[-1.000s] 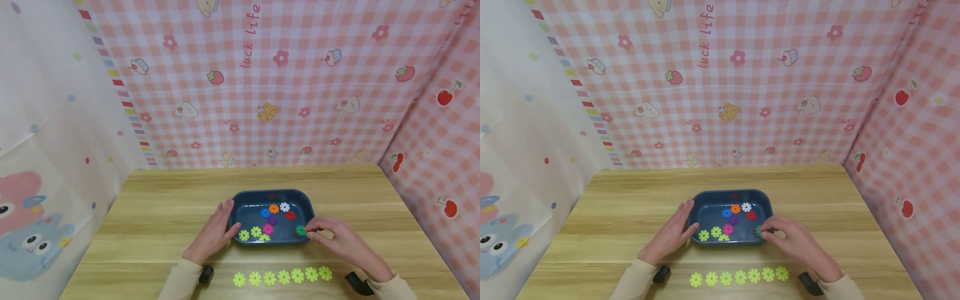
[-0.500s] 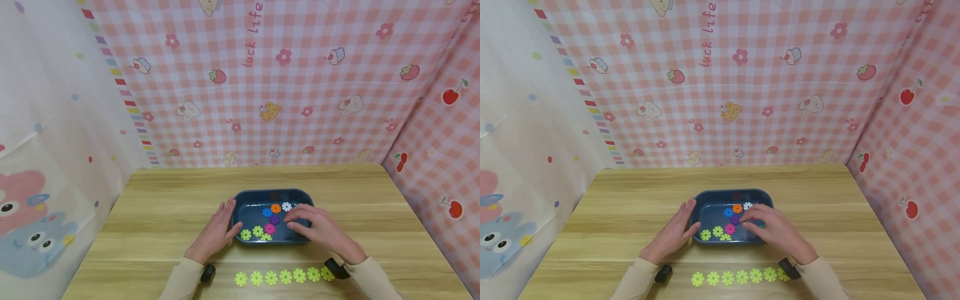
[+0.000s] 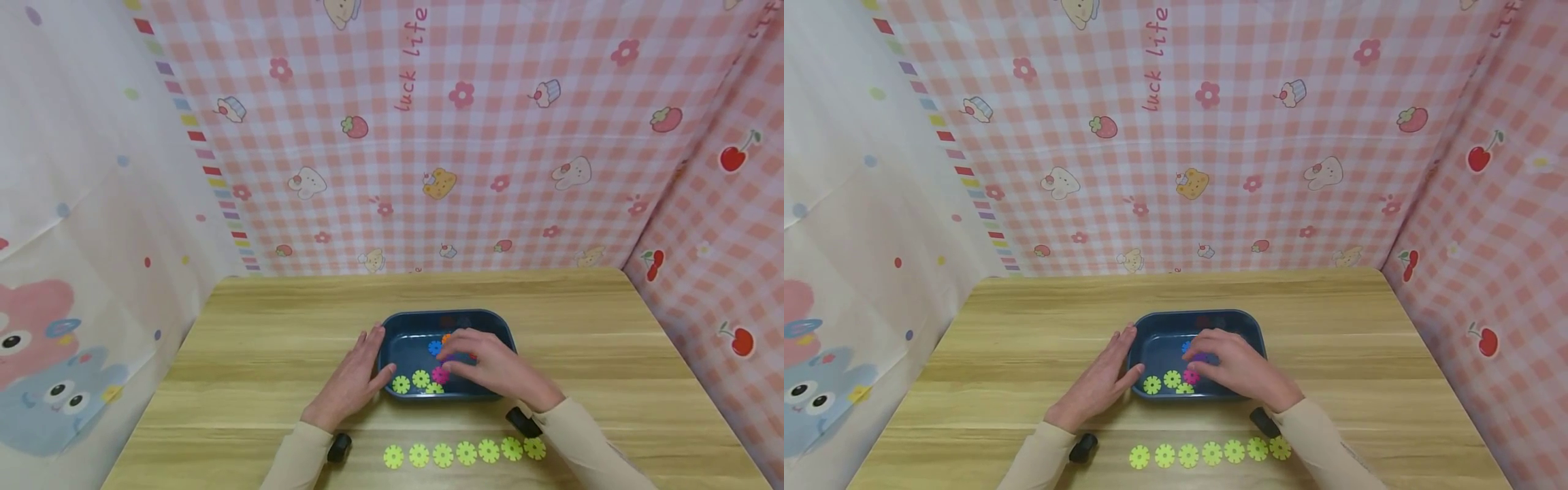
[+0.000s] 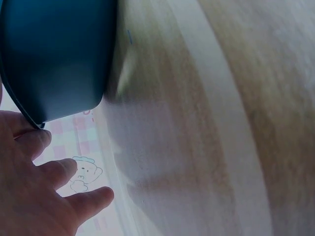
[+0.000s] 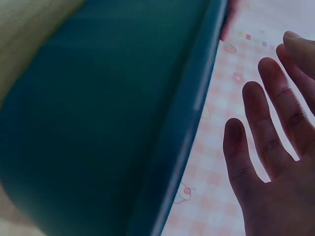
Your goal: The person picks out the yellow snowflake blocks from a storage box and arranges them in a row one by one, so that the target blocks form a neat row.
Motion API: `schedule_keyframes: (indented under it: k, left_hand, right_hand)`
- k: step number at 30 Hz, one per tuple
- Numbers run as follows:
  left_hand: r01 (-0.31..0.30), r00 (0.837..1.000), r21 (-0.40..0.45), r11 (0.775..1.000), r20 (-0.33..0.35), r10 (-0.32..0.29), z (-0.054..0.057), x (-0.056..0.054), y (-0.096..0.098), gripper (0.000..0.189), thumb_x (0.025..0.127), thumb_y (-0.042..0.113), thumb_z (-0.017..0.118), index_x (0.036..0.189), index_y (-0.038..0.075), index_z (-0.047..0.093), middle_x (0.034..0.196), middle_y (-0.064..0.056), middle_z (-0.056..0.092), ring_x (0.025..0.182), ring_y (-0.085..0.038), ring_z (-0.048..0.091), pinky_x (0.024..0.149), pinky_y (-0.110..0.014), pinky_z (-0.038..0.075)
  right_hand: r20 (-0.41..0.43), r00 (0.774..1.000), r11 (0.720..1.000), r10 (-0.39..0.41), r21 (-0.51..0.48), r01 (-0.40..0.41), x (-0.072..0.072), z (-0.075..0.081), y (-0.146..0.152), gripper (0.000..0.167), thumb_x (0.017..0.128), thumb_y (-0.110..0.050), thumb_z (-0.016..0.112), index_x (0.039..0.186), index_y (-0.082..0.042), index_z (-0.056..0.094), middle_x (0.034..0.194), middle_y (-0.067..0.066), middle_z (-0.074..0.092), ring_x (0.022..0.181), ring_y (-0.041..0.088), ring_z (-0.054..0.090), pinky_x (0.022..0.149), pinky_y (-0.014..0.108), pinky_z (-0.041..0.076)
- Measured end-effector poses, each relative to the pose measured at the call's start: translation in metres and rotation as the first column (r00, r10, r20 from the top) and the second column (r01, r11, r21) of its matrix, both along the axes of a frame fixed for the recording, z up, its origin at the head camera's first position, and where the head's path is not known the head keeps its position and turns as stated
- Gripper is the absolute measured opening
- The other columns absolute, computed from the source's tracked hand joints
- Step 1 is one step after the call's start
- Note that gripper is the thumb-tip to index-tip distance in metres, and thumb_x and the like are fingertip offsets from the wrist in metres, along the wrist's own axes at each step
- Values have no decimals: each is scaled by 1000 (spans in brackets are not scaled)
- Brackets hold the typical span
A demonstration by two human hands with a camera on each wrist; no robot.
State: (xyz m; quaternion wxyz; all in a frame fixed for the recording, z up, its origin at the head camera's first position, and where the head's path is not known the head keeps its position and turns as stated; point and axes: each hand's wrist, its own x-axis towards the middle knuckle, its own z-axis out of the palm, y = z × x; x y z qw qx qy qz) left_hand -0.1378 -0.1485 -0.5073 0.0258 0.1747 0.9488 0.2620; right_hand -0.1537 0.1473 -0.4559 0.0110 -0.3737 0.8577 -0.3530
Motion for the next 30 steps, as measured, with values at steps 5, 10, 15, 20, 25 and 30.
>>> schedule_keyframes:
  k: [5, 10, 15, 20, 25, 30]
  left_hand:
    - [6, 1000, 7, 1000, -1, -6, 0, 1, -1, 76, 108, 45, 52, 165, 6, 21, 172, -12, 19, 156, -37, 19, 123, -57, 26]
    - [15, 1000, 6, 1000, -9, -15, 0, 0, -2, 75, 108, 45, 51, 165, 6, 21, 172, -13, 19, 156, -38, 20, 123, -57, 27]
    - [14, 1000, 0, 1000, -10, -14, 0, 0, -2, 75, 108, 45, 51, 165, 6, 22, 172, -13, 20, 156, -38, 20, 122, -57, 27]
    - [10, 1000, -1, 1000, -2, -10, 0, -1, -2, 75, 108, 45, 51, 165, 7, 22, 172, -12, 19, 156, -38, 20, 122, -58, 27]
    - [13, 1000, -3, 1000, 0, -13, 0, -1, -3, 75, 108, 47, 49, 166, 8, 21, 172, -10, 18, 156, -36, 19, 123, -57, 27]
    - [15, 1000, -5, 1000, 1, -15, 0, -1, -3, 76, 108, 50, 48, 166, 8, 21, 172, -10, 17, 156, -36, 19, 123, -57, 27]
  right_hand:
    - [-16, 998, 997, 60, 39, -59, -9, -6, -11, 15, 98, -15, 74, 112, -20, 77, 113, -11, 68, 107, 12, 64, 94, 38, 56]
    - [-11, 996, 992, 90, 89, -88, -16, -10, -19, 16, 98, -17, 73, 113, -14, 77, 115, -9, 69, 110, 13, 64, 96, 41, 55]
    - [20, 994, 987, 103, 126, -105, -21, -14, -25, 17, 99, -18, 73, 114, -14, 77, 114, -9, 68, 110, 14, 64, 96, 43, 55]
    - [68, 990, 978, 122, 161, -131, -27, -21, -32, 18, 98, -16, 73, 116, -13, 77, 116, -9, 68, 111, 12, 63, 98, 40, 55]
    - [93, 984, 967, 149, 194, -164, -33, -28, -37, 19, 98, -15, 74, 117, -13, 77, 116, -10, 68, 111, 9, 62, 99, 38, 55]
    - [96, 977, 952, 190, 226, -207, -37, -34, -43, 20, 97, -13, 74, 117, -12, 77, 113, -9, 68, 107, 7, 62, 98, 34, 55]
